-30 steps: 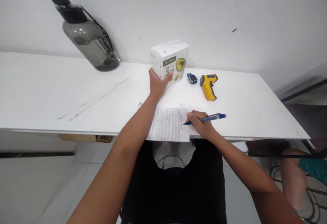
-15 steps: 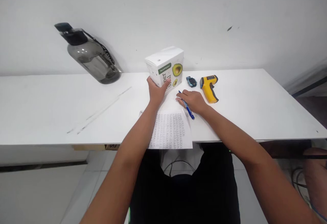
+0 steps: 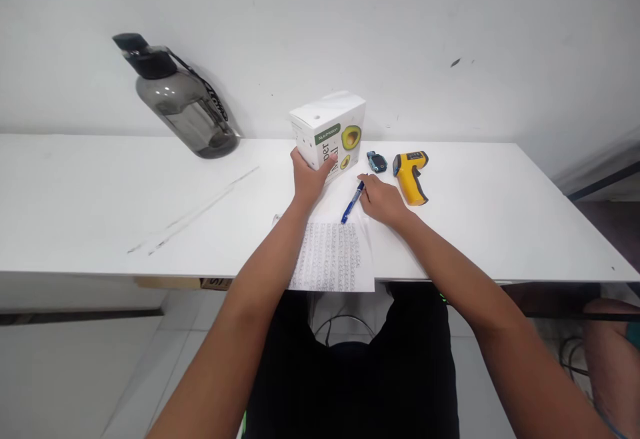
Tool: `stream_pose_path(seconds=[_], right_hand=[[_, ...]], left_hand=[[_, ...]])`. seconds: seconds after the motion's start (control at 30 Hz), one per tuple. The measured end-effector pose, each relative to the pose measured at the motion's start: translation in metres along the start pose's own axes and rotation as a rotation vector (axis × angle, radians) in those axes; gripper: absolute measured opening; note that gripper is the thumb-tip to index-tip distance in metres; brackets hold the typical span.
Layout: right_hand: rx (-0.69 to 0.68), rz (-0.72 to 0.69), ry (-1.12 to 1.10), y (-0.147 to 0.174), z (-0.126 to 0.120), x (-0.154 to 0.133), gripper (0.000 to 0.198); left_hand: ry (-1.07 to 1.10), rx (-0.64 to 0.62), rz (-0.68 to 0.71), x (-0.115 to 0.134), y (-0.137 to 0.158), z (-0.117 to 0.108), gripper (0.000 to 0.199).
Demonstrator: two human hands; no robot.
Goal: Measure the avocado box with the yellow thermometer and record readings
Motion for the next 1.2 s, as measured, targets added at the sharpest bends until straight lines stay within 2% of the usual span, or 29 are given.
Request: stream_pose_path(seconds=[0.2, 0.3, 0.43, 0.5, 0.6, 0.7, 0.83, 0.9, 0.97, 1.1, 1.2], right_hand=[[-0.065, 0.014, 0.037, 0.002, 0.0, -0.003, 0.052], [-0.036, 0.067, 0.049, 0.001, -0.004, 0.005, 0.052], [0.102, 0.312, 0.102, 0.002, -0.021, 0.046, 0.046], [0.125, 0.45, 0.128, 0.007, -0.027, 0.071, 0.043], [0.068, 0.612, 0.135, 0.015, -0.027, 0.1, 0.046], [-0.004, 0.707, 0.087, 0.021, -0.023, 0.115, 0.057], [-0.133, 0.763, -0.001, 0.022, -0.011, 0.122, 0.065], [-0.202, 0.76, -0.04, 0.022, -0.003, 0.124, 0.062], [-0.211, 0.753, -0.068, 0.021, 0.002, 0.129, 0.052], [-0.026, 0.725, -0.177, 0.019, -0.003, 0.136, 0.04], [0.25, 0.613, -0.312, 0.017, -0.022, 0.127, 0.043]], left_hand=[[-0.015, -0.007, -0.018, 0.006, 0.002, 0.003, 0.08], [-0.013, -0.001, -0.025, 0.004, 0.002, 0.002, 0.08], [0.004, -0.005, -0.019, 0.002, 0.002, 0.001, 0.081], [-0.014, -0.004, -0.027, 0.001, 0.002, 0.001, 0.081], [-0.029, -0.007, -0.035, 0.0, 0.002, 0.001, 0.08], [-0.019, -0.009, -0.026, 0.001, 0.002, 0.002, 0.079], [-0.026, -0.005, -0.033, 0.003, 0.003, 0.002, 0.08], [-0.03, -0.007, -0.043, 0.004, 0.003, 0.003, 0.08], [-0.025, -0.008, -0.051, 0.005, 0.003, 0.004, 0.081], [0.0, 0.004, -0.04, 0.001, 0.002, 0.002, 0.082], [0.042, -0.008, -0.01, -0.002, 0.001, 0.001, 0.08]])
Point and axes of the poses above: each hand's wrist, its own y-axis away from the middle knuckle, its own z-axis out of the palm, x = y × z, the point moved 9 cm from there along -y, towards the middle knuckle, and after that the axes turned 15 degrees about y, right-handed, at the moved point
